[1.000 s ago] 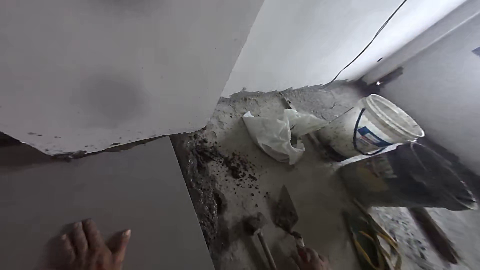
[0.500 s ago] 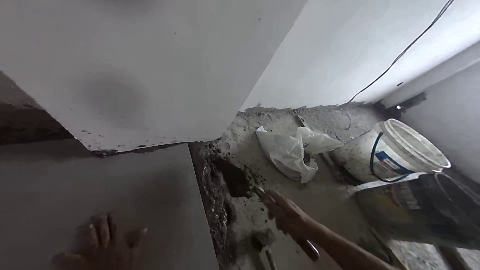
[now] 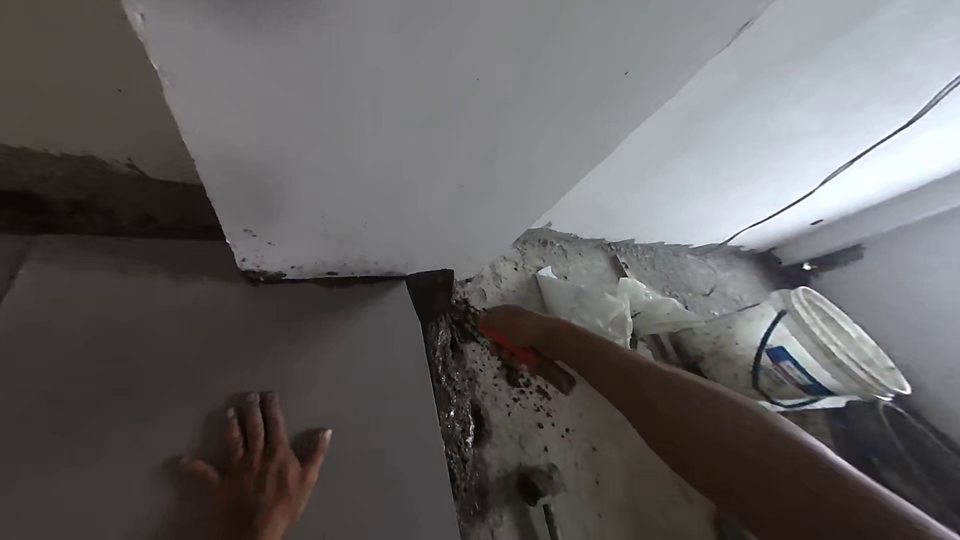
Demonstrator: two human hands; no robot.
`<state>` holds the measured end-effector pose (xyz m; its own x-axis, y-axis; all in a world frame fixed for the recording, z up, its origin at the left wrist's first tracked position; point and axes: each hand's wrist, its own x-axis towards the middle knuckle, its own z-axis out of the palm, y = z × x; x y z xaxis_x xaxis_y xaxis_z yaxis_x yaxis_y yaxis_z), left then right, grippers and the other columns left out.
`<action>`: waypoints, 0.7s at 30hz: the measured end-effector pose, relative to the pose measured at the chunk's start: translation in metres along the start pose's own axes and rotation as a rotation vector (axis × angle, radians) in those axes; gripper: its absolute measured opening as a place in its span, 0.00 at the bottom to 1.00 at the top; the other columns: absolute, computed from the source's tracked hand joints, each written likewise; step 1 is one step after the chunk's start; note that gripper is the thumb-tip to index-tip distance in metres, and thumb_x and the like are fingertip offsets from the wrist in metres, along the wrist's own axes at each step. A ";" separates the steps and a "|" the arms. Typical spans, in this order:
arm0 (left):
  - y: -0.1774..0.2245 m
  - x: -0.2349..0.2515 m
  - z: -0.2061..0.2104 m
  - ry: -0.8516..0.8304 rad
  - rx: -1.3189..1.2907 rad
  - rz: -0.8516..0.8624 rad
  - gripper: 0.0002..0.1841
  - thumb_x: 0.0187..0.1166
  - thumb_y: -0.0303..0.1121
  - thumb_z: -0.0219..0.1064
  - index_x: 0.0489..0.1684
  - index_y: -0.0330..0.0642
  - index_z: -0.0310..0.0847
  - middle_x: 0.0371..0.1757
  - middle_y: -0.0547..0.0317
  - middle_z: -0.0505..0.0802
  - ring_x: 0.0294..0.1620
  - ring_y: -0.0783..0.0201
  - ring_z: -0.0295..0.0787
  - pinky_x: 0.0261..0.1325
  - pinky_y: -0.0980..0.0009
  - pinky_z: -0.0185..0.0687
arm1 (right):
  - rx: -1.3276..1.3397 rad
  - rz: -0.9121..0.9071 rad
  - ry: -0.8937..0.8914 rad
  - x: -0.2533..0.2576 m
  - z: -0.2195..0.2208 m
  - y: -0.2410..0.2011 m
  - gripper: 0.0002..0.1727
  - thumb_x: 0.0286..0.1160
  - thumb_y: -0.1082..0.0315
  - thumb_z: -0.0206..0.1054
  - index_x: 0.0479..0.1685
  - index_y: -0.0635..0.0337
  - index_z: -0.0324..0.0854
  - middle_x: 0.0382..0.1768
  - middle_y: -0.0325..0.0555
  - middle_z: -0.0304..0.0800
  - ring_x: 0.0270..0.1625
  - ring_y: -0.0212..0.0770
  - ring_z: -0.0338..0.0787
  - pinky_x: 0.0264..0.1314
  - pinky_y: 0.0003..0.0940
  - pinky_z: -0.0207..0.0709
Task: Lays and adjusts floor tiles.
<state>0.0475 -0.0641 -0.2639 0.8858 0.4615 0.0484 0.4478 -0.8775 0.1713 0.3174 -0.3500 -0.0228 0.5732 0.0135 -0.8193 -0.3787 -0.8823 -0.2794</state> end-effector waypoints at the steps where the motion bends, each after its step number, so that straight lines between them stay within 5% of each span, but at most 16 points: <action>1: 0.001 -0.001 -0.001 0.001 -0.001 0.001 0.65 0.60 0.88 0.32 0.97 0.46 0.44 0.95 0.46 0.58 0.95 0.36 0.44 0.78 0.13 0.30 | -0.012 0.008 0.013 -0.004 0.000 -0.001 0.25 0.96 0.46 0.42 0.72 0.54 0.71 0.35 0.48 0.83 0.23 0.38 0.82 0.25 0.33 0.79; 8: 0.003 0.001 0.003 0.028 -0.047 -0.003 0.65 0.60 0.88 0.32 0.96 0.45 0.47 0.94 0.46 0.59 0.95 0.37 0.44 0.79 0.14 0.27 | 0.093 -0.012 0.001 0.005 -0.002 0.010 0.23 0.96 0.48 0.44 0.67 0.56 0.72 0.30 0.47 0.81 0.21 0.37 0.81 0.22 0.31 0.79; 13: 0.001 0.000 0.005 0.018 -0.064 -0.007 0.65 0.60 0.88 0.33 0.96 0.45 0.47 0.94 0.46 0.59 0.95 0.34 0.43 0.78 0.13 0.26 | -0.086 0.061 -0.039 0.017 0.007 0.018 0.27 0.95 0.45 0.42 0.66 0.58 0.73 0.31 0.47 0.79 0.21 0.37 0.80 0.24 0.33 0.79; 19: -0.001 -0.002 0.005 -0.025 -0.110 0.001 0.65 0.61 0.88 0.33 0.97 0.46 0.42 0.96 0.47 0.52 0.96 0.35 0.36 0.79 0.14 0.25 | -0.120 0.179 -0.116 -0.048 0.075 0.093 0.30 0.95 0.44 0.38 0.72 0.58 0.71 0.37 0.50 0.82 0.28 0.41 0.83 0.33 0.39 0.82; 21: 0.001 -0.004 0.002 0.041 -0.123 0.035 0.63 0.65 0.85 0.35 0.96 0.42 0.45 0.95 0.42 0.56 0.95 0.32 0.40 0.78 0.12 0.26 | -0.092 0.185 -0.187 -0.083 0.099 0.137 0.29 0.95 0.43 0.37 0.70 0.56 0.70 0.34 0.50 0.80 0.25 0.43 0.82 0.30 0.42 0.82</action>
<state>0.0443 -0.0673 -0.2659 0.8937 0.4381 0.0967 0.3963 -0.8719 0.2877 0.1459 -0.4259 -0.0421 0.3529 -0.0731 -0.9328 -0.3923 -0.9167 -0.0766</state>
